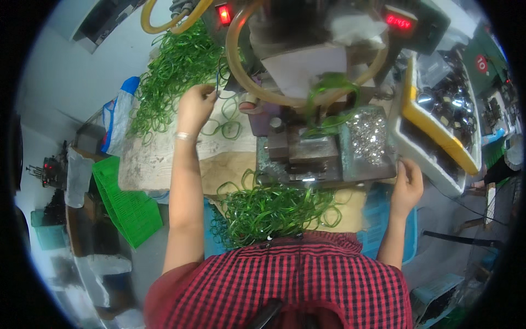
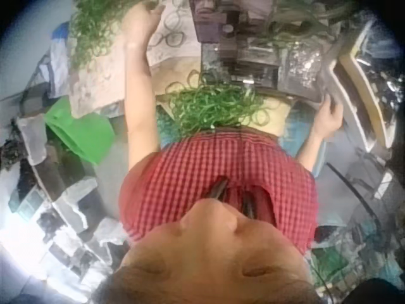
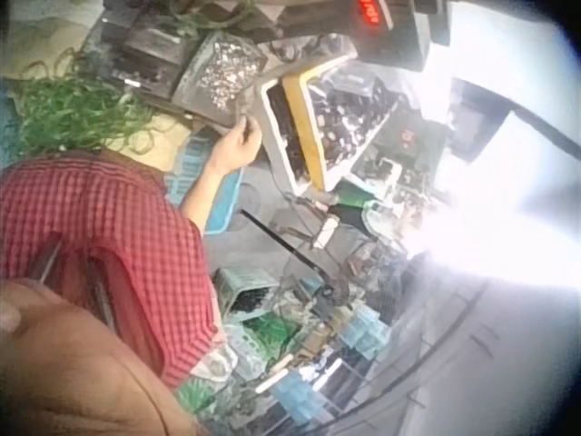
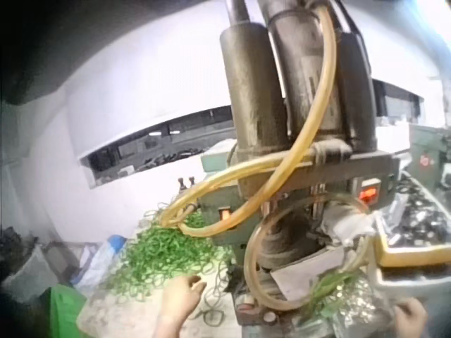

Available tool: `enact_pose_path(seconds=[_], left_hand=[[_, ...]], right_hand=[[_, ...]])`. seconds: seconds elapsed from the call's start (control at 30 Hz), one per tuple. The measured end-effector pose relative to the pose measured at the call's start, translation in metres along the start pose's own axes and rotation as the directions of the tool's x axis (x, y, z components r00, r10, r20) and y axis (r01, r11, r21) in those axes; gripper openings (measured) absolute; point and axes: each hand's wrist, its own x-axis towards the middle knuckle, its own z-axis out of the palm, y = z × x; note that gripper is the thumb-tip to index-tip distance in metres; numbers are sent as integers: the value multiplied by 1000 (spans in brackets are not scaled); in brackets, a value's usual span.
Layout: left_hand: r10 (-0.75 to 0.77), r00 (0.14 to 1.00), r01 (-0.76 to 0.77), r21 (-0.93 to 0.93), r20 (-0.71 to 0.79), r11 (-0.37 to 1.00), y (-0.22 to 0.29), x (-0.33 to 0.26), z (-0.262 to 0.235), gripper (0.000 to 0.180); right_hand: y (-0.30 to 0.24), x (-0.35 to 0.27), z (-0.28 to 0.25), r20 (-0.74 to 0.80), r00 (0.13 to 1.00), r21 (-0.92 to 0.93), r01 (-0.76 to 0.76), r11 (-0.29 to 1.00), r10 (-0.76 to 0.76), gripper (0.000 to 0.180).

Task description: The person repeatedly picks green plastic rings and small metallic parts from trays, places them into a press-like machine, and removes the assembled units. The process is continuous and repetitive, with the person handling each component individually.

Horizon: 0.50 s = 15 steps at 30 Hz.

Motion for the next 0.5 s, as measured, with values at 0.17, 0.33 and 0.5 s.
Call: enact_pose_path(seconds=[0.17, 0.33, 0.5], left_hand=[[-39, 989, 46, -48, 144, 998, -56, 35, 126, 42], [-65, 996, 50, -206, -68, 977, -64, 23, 113, 28], [-149, 989, 90, -741, -14, 665, 5, -28, 44, 8]], right_hand=[[-11, -5, 9, 50, 999, 39, 13, 999, -15, 12], [-101, 12, 32, 287, 950, 245, 52, 968, -124, 18], [-108, 28, 95, 343, 939, 502, -148, 852, -39, 33]])
